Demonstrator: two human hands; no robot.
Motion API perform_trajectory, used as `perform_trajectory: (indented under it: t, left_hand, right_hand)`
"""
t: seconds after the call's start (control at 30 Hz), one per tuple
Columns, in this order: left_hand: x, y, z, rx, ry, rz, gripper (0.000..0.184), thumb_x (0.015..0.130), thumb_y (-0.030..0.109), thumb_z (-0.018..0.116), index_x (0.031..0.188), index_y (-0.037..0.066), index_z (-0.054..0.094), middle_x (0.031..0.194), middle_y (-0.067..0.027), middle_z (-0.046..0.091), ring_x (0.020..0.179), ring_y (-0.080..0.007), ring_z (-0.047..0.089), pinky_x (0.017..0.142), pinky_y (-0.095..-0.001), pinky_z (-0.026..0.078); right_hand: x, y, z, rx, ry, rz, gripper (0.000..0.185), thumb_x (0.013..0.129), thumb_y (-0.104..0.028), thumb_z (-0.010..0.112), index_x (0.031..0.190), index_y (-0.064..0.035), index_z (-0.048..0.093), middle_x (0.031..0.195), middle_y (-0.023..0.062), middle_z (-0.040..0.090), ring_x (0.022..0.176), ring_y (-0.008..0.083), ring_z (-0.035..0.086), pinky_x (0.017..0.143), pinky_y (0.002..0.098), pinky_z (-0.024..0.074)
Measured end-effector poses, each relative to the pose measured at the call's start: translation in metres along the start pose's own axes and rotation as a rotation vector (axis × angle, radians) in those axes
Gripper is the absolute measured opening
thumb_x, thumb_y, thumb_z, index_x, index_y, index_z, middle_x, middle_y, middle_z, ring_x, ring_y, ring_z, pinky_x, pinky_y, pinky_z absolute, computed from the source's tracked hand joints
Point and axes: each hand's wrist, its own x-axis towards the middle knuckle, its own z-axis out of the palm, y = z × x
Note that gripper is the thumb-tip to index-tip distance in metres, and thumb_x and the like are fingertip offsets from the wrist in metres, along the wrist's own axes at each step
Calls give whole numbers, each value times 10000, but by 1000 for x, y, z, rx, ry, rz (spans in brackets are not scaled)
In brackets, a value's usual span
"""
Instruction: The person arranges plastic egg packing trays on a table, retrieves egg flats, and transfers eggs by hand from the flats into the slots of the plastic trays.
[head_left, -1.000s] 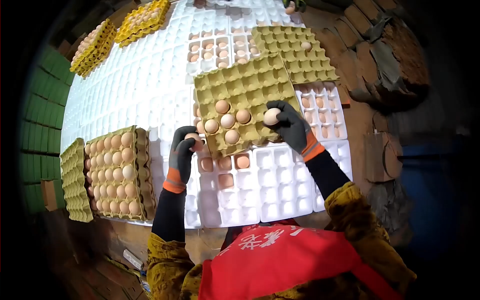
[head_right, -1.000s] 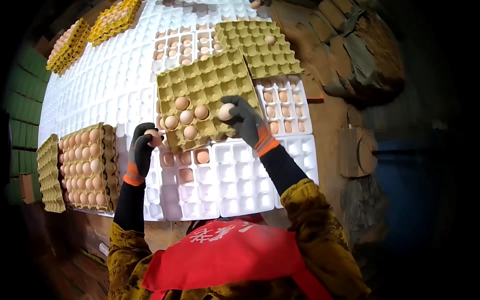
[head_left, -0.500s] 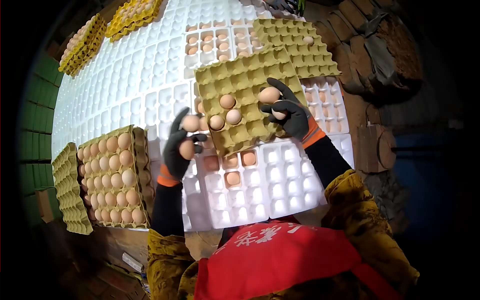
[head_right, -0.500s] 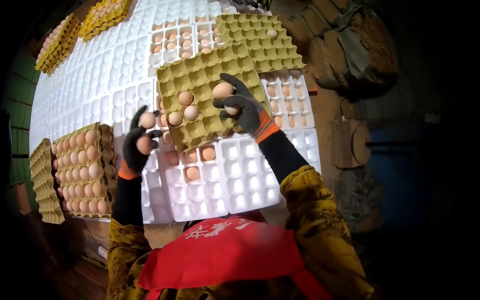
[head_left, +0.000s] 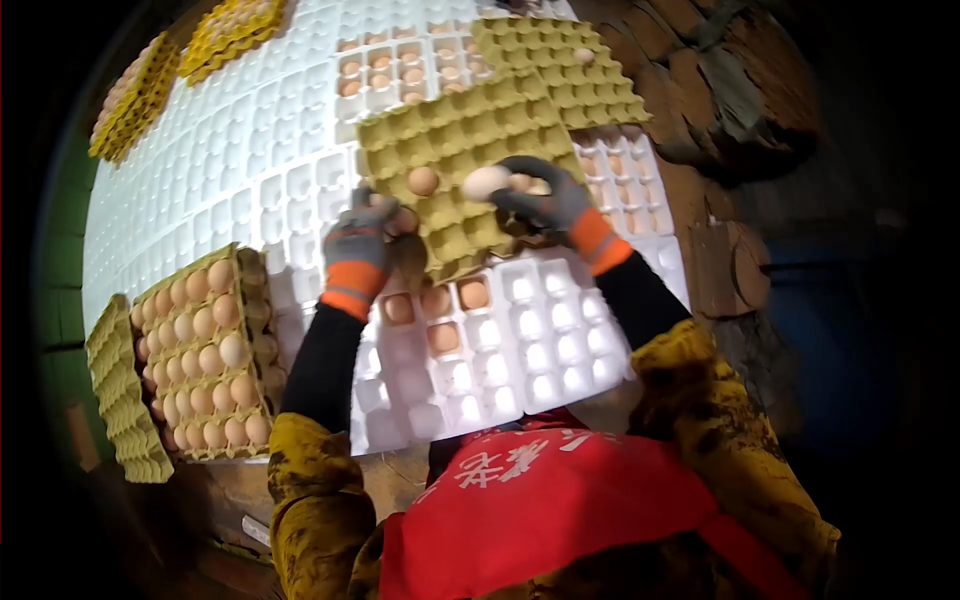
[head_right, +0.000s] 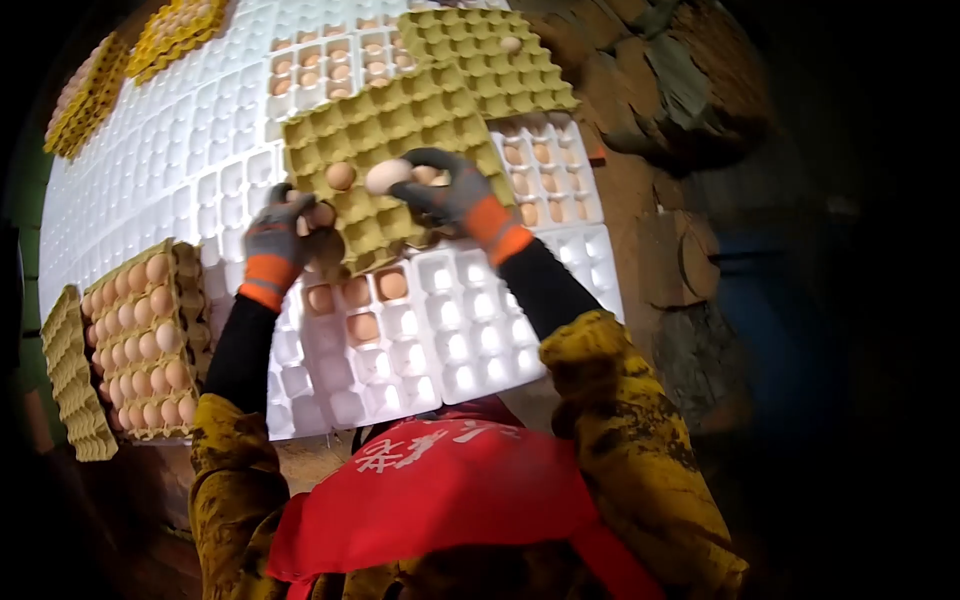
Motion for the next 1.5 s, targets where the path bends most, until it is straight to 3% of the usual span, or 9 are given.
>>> perform_trajectory:
  t: [0.13,0.23,0.57,0.73,0.87,0.9,1.13,1.33,1.5]
  left_hand:
    - [-33,49,-58,-413,238,-41,444,781,83,793,1201,60,651,1193,-124,614,995,-316,654,864,-375,540]
    - [-70,96,-42,-675,52,-63,475,767,0,785,1218,54,648,1235,-106,574,1109,-238,605,899,-357,540]
    - [-46,254,76,-230,-118,109,477,790,304,788,1213,144,635,1315,-198,546,1047,-385,626,819,-442,538]
    - [-61,239,96,-31,-162,11,534,869,399,718,1344,186,597,1367,-199,541,1079,-378,641,838,-438,548]
    - [-60,238,74,-646,-80,-350,568,862,116,729,1394,61,536,1351,-151,572,1147,-267,618,940,-368,502]
    - [-65,227,82,-655,130,-238,621,834,28,717,1409,-2,484,1336,-130,568,1169,-217,575,994,-332,462]
    - [-79,196,126,-256,352,114,412,797,-34,645,1198,58,654,1228,-178,601,1152,-380,557,1034,-438,423]
    - [-81,205,100,-43,368,100,317,831,84,666,1144,109,704,1214,-133,633,1169,-369,551,1043,-488,389]
    - [-90,186,59,-235,406,18,340,845,53,673,1183,85,685,1178,-107,659,1130,-346,574,1017,-471,415]
  right_hand:
    - [-91,8,-104,-203,259,87,516,812,-214,831,1258,-68,618,1086,59,682,757,87,643,545,234,523]
    - [-155,69,-165,-554,372,99,514,740,-253,877,1173,-81,659,1066,81,670,880,190,669,732,343,552]
    - [-148,104,-136,-1169,406,-43,477,771,-326,785,1190,-170,620,1291,147,555,1115,328,610,897,438,523]
    - [-135,136,-168,-600,448,-80,371,841,-211,729,1209,-184,688,1297,154,586,1165,346,588,954,410,510]
    - [-140,124,-199,439,324,174,359,899,-65,678,1257,-75,657,1230,55,620,1053,174,602,904,285,511]
    - [-136,133,-207,169,456,-203,367,910,-34,664,1275,-57,633,1241,51,614,1050,165,602,893,279,516]
    - [-127,180,-223,-814,466,-366,438,967,-93,526,1403,-52,508,1447,178,489,1340,415,427,1136,454,345]
    - [-121,161,-205,-1115,566,-296,461,949,-159,560,1405,-99,528,1462,147,483,1377,386,390,1138,475,320]
    - [-61,56,-94,-539,232,-599,471,857,-79,683,1318,-107,588,1328,127,576,1219,341,535,1023,419,458]
